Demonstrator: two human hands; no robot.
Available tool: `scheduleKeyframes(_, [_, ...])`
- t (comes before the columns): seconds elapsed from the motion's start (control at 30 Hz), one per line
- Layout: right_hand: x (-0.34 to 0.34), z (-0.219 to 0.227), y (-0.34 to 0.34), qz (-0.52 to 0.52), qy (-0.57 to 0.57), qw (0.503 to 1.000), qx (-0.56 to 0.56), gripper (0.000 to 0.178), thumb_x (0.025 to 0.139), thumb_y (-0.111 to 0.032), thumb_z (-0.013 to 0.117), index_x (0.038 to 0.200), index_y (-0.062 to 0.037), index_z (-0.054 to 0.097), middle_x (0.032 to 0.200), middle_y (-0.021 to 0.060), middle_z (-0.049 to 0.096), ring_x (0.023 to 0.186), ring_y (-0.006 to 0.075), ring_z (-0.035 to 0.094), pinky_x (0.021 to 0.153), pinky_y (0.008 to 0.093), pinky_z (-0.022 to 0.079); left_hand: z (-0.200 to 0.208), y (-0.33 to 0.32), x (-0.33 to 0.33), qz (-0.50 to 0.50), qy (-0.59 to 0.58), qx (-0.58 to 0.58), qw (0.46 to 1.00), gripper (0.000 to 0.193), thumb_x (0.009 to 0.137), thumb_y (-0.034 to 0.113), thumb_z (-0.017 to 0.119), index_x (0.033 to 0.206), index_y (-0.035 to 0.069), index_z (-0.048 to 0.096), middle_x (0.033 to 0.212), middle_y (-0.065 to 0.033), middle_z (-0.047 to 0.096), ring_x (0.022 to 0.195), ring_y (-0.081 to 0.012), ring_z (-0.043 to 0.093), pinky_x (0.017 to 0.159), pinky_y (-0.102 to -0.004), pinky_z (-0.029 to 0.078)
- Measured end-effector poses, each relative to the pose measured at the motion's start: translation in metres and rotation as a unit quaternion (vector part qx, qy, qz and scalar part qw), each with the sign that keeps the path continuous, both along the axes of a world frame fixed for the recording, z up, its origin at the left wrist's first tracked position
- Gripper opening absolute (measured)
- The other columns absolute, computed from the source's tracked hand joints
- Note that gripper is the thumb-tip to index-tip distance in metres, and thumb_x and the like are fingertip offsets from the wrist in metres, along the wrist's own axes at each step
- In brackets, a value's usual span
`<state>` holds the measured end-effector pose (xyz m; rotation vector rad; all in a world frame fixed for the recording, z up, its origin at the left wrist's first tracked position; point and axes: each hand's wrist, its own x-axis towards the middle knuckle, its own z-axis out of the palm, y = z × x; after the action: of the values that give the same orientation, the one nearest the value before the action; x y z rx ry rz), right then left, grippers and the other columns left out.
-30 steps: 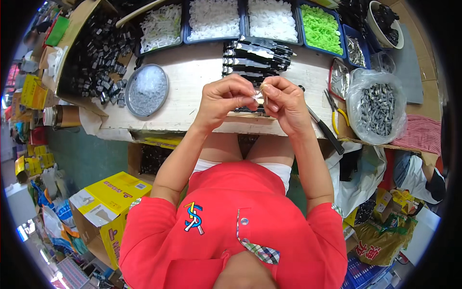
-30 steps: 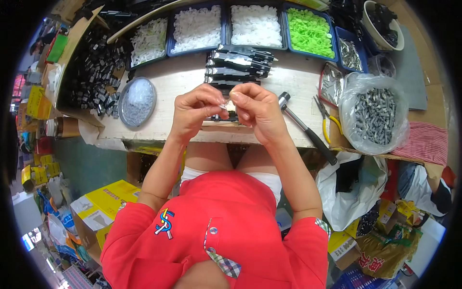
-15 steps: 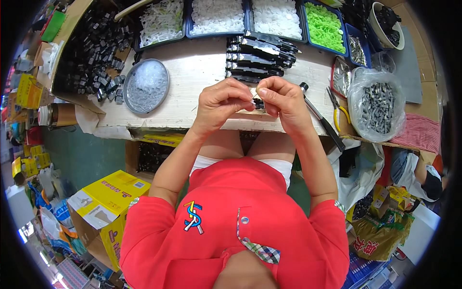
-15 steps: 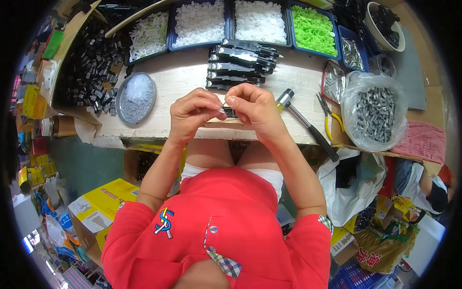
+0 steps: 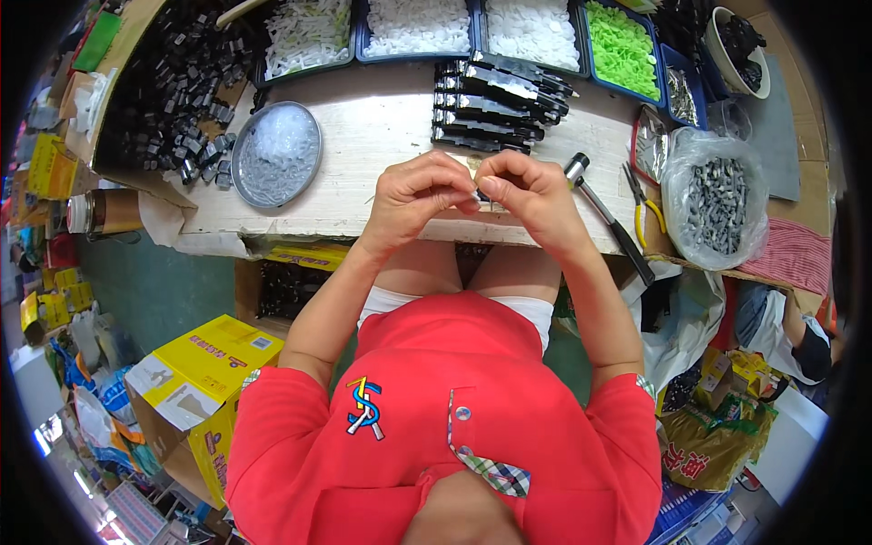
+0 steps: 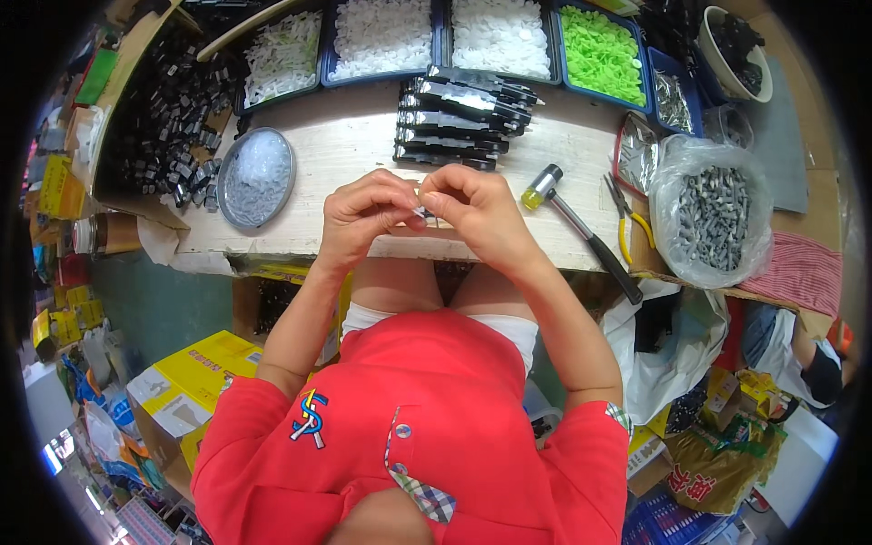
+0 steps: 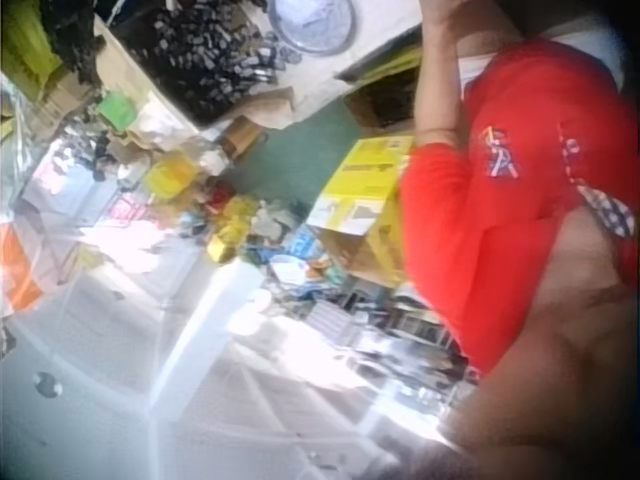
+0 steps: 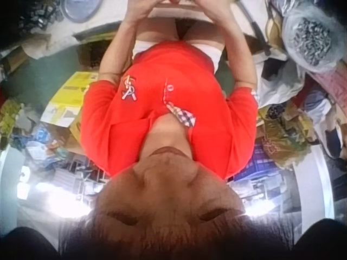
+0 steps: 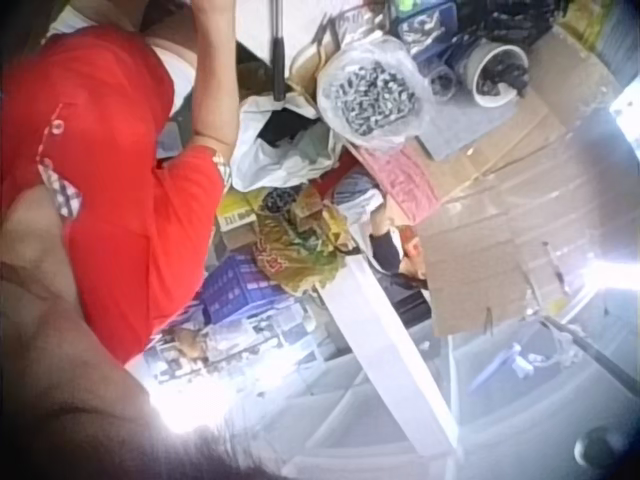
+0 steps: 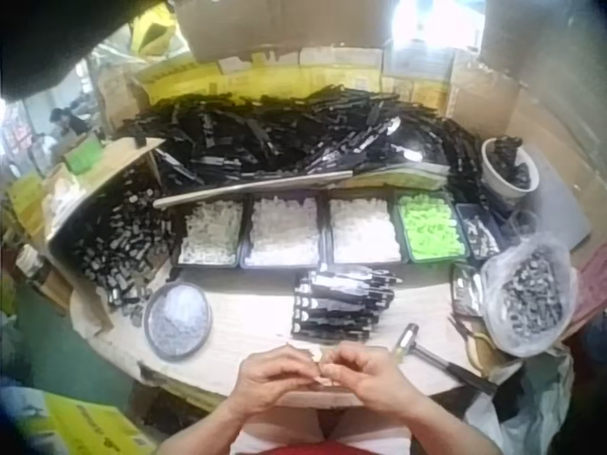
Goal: Assembling small plastic and metal components using hands and a small hammer at a workbench.
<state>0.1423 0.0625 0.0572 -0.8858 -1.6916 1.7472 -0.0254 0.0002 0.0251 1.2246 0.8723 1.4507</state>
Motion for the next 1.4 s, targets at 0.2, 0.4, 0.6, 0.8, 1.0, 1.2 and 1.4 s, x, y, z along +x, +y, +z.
scheduleKeyframes(0.2, [0.0, 0.0, -0.004, -0.035, -0.045, 0.972, 0.226, 0.01, 0.078, -0.002, 0.061, 0.086, 0.0024, 0.061, 0.075, 0.0082, 0.057, 0.064, 0.015, 0.055, 0.056, 0.0244, 0.043, -0.003, 0.001, 0.002, 0.057, 0.055, 0.038, 0.996, 0.008, 0.079, -0.006, 0.057, 0.086, -0.003, 0.061, 0.085, -0.0086, 0.058, 0.072, -0.0154, 0.062, 0.063, -0.0243, 0.053])
scheduleKeyframes(0.4, [0.003, -0.011, -0.008, -0.044, -0.081, 0.929, 0.358, 0.01, 0.075, -0.001, 0.062, 0.085, -0.0005, 0.061, 0.076, 0.0098, 0.057, 0.062, 0.023, 0.058, 0.054, 0.03, 0.046, -0.009, 0.004, 0.007, 0.127, 0.236, 0.128, 0.955, 0.015, 0.074, -0.006, 0.062, 0.088, 0.0, 0.062, 0.089, -0.0104, 0.059, 0.073, -0.0179, 0.058, 0.061, -0.0262, 0.049])
scheduleKeyframes(0.6, [0.01, -0.026, -0.004, 0.008, -0.205, 0.84, 0.503, 0.008, 0.072, -0.005, 0.06, 0.08, -0.0043, 0.057, 0.073, 0.0083, 0.053, 0.061, 0.0256, 0.058, 0.051, 0.0344, 0.046, -0.008, 0.003, -0.006, 0.13, 0.437, 0.12, 0.882, 0.027, 0.067, 0.01, 0.07, 0.093, 0.006, 0.064, 0.097, -0.0053, 0.058, 0.093, -0.0236, 0.049, 0.077, -0.0332, 0.037])
scheduleKeyframes(0.8, [0.004, -0.029, -0.001, 0.081, -0.285, 0.829, 0.473, 0.009, 0.073, -0.007, 0.057, 0.082, -0.006, 0.058, 0.074, 0.0079, 0.052, 0.062, 0.0264, 0.058, 0.052, 0.0379, 0.045, -0.028, 0.006, -0.002, 0.095, 0.469, 0.072, 0.875, 0.028, 0.062, 0.016, 0.069, 0.089, 0.01, 0.064, 0.095, -0.0024, 0.055, 0.096, -0.0216, 0.044, 0.079, -0.0376, 0.029])
scheduleKeyframes(1.0, [0.016, -0.029, 0.007, 0.066, -0.244, 0.863, 0.438, 0.014, 0.074, -0.006, 0.058, 0.088, -0.0069, 0.061, 0.076, 0.0088, 0.053, 0.065, 0.0288, 0.058, 0.054, 0.0382, 0.046, -0.005, 0.018, 0.009, 0.067, 0.533, 0.017, 0.843, 0.019, 0.063, 0.016, 0.066, 0.08, 0.009, 0.061, 0.087, -0.003, 0.052, 0.089, -0.023, 0.044, 0.076, -0.0373, 0.029])
scheduleKeyframes(1.2, [0.06, -0.02, 0.028, -0.09, -0.148, 0.915, 0.364, 0.009, 0.077, -0.003, 0.06, 0.086, -0.0027, 0.06, 0.076, 0.0105, 0.054, 0.066, 0.0287, 0.056, 0.057, 0.0346, 0.044, 0.03, 0.036, 0.021, -0.038, 0.709, 0.045, 0.702, 0.02, 0.062, 0.02, 0.069, 0.077, 0.011, 0.061, 0.079, -0.0051, 0.054, 0.082, -0.0256, 0.049, 0.071, -0.0379, 0.031])
scheduleKeyframes(1.4, [0.096, -0.022, 0.039, -0.171, -0.158, 0.913, 0.335, 0.007, 0.077, 0.0, 0.059, 0.085, -0.0002, 0.058, 0.076, 0.0122, 0.054, 0.066, 0.0275, 0.056, 0.059, 0.0336, 0.044, 0.073, 0.167, 0.087, -0.006, 0.644, 0.187, 0.742, 0.012, 0.068, 0.017, 0.065, 0.068, 0.005, 0.063, 0.069, -0.0136, 0.06, 0.073, -0.0338, 0.057, 0.064, -0.0414, 0.045])
